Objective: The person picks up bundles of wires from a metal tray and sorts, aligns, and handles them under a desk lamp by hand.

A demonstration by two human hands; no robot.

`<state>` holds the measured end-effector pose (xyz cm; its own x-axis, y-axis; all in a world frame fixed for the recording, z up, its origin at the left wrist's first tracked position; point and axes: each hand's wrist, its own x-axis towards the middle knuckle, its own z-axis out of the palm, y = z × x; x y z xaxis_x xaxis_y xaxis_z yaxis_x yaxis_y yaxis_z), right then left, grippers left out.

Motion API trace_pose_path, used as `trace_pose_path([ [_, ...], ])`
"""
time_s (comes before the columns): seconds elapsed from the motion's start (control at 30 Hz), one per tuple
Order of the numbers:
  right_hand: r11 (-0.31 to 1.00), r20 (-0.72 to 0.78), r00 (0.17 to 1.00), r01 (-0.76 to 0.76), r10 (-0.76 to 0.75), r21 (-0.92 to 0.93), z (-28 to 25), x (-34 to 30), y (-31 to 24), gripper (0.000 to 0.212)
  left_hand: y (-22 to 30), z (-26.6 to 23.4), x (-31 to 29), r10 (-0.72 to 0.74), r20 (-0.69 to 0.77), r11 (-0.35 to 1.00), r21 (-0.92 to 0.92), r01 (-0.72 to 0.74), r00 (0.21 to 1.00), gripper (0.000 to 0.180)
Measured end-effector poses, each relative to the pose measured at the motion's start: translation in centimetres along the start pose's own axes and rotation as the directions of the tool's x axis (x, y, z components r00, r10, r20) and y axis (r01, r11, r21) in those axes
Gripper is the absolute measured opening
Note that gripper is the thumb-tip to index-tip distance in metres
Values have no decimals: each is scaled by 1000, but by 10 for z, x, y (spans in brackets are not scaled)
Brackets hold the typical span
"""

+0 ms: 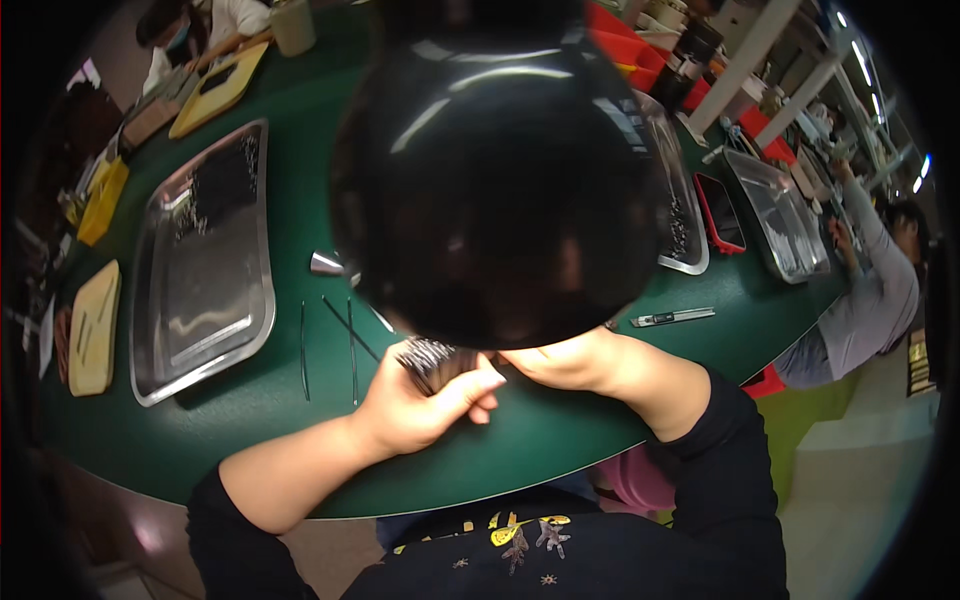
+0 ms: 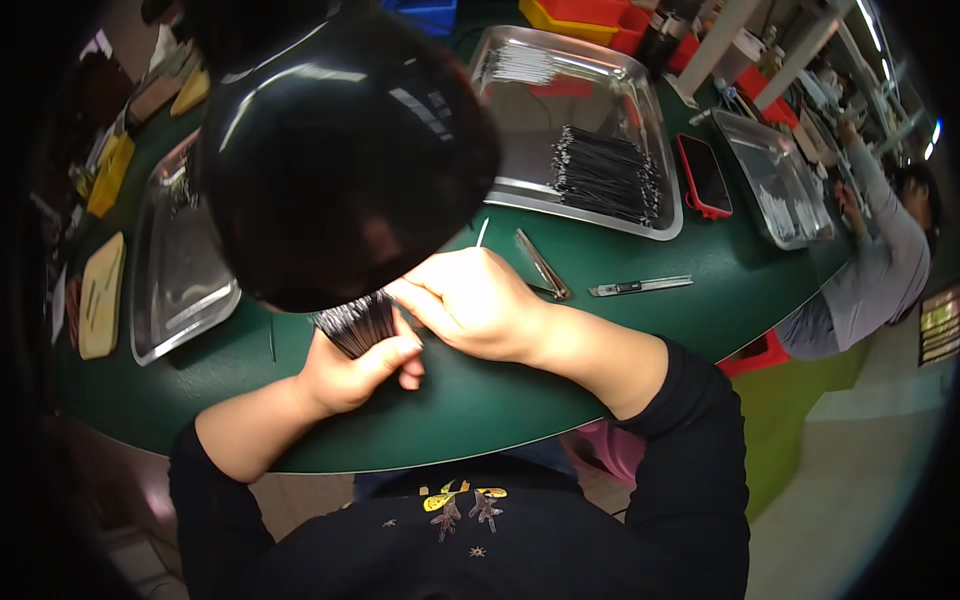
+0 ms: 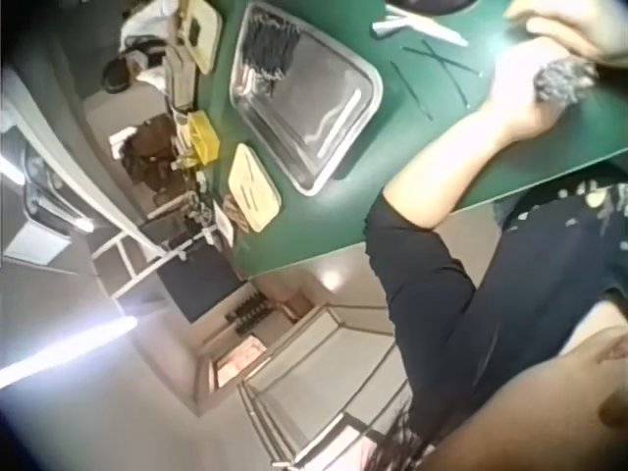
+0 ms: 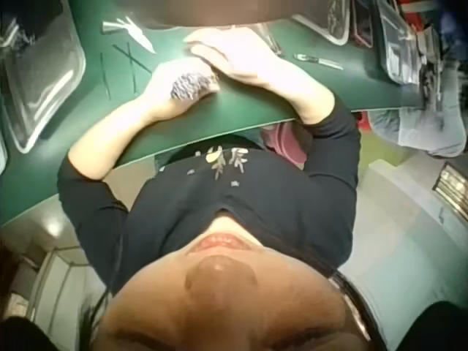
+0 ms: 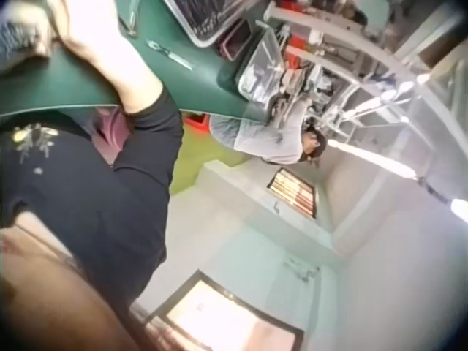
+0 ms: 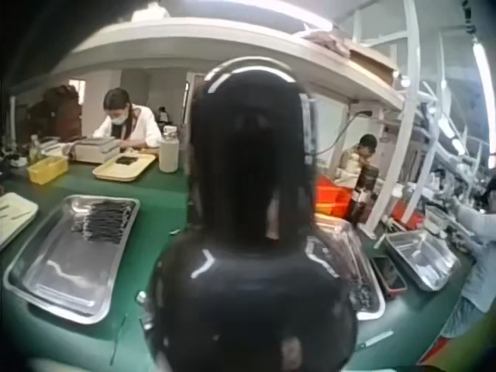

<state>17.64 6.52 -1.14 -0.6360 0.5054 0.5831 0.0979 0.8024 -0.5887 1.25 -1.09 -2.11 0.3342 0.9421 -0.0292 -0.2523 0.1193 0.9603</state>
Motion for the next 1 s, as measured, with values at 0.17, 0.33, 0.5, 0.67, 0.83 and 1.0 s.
trace_pose_path([
  [0.17,664,140,909,-386,393,640,-8,9,-5,27,12,13,3,-176,-138,961,-238,140,975,11],
  [0.33,811,81,980,-195,181,552,-3,11,9,24,9,7,4,-177,-60,946,-285,153,982,9],
  [0.5,654,146,950,-296,275,696,-10,3,9,24,-2,-6,9,-201,-49,923,-344,172,978,18],
  [0.67,457,313,904,-418,290,785,-5,-2,16,19,-13,-19,-9,-399,-13,774,-540,329,917,16],
  [0.83,547,300,941,-337,159,767,-1,8,24,45,-4,-12,-4,-202,5,883,-431,185,979,18],
  [1.0,413,170,950,-269,261,870,6,-7,34,46,4,-14,-1,-185,-36,866,-477,146,982,16],
])
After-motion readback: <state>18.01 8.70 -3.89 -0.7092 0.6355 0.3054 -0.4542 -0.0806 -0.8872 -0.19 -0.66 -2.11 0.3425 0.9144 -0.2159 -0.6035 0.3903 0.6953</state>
